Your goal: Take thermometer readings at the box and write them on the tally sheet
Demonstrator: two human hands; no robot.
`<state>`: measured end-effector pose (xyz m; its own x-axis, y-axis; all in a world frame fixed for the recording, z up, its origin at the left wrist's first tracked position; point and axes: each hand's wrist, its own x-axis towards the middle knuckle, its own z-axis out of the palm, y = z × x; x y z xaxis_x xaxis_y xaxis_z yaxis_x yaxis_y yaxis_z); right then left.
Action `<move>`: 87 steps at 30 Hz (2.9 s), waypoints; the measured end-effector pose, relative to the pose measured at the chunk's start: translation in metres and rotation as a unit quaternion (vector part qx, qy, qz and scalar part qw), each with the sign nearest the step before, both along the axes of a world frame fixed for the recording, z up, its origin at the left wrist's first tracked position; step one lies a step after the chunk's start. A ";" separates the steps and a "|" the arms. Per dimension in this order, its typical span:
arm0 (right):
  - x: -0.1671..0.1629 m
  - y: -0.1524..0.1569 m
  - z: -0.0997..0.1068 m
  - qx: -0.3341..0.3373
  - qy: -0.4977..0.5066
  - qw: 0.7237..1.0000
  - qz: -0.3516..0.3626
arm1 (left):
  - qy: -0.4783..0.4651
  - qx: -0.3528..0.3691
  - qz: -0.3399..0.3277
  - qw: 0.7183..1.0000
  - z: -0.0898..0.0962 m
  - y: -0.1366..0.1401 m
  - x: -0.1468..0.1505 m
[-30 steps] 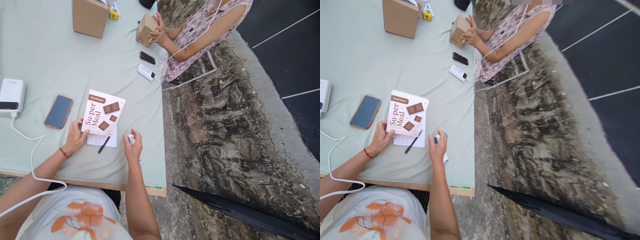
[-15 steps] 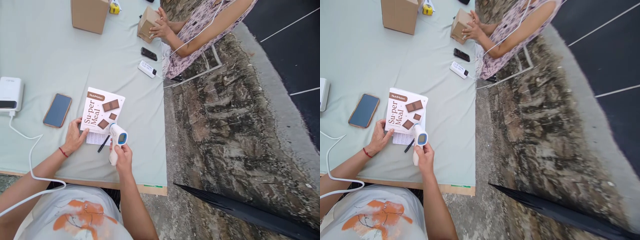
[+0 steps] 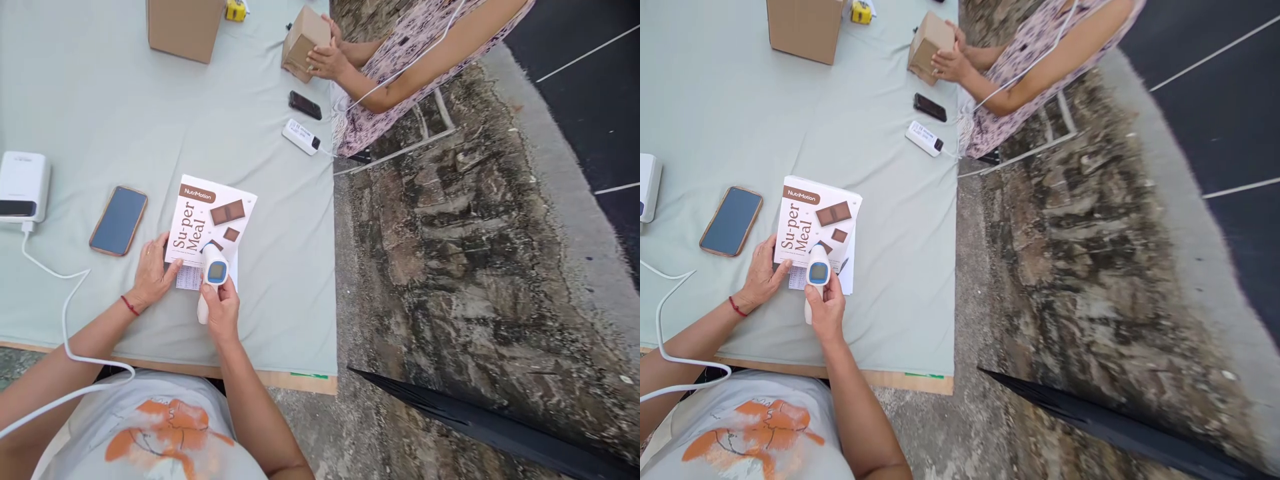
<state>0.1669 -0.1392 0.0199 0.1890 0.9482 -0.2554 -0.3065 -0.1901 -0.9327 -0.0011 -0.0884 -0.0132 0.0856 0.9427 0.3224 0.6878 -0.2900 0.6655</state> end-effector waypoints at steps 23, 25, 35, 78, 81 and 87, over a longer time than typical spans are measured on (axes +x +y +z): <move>0.005 0.003 0.006 0.000 0.018 1.000 0.013 | -0.014 -0.007 0.008 1.000 0.003 0.002 0.001; 0.006 0.002 0.010 -0.005 0.037 0.999 0.020 | -0.014 -0.004 0.008 1.000 0.002 0.003 0.000; 0.019 -0.015 0.039 0.021 0.021 1.000 0.010 | -0.010 -0.006 0.004 1.000 0.005 0.005 -0.001; 0.095 0.023 -0.035 0.190 -0.596 0.750 0.216 | 0.000 -0.015 0.062 0.998 -0.016 0.007 0.001; 0.098 0.016 -0.033 0.191 -0.492 0.836 0.151 | 0.028 -0.033 0.045 0.998 -0.018 0.005 0.004; 0.066 0.006 -0.036 0.087 -0.180 0.978 -0.051 | 0.065 -0.068 0.020 0.995 -0.018 0.009 0.003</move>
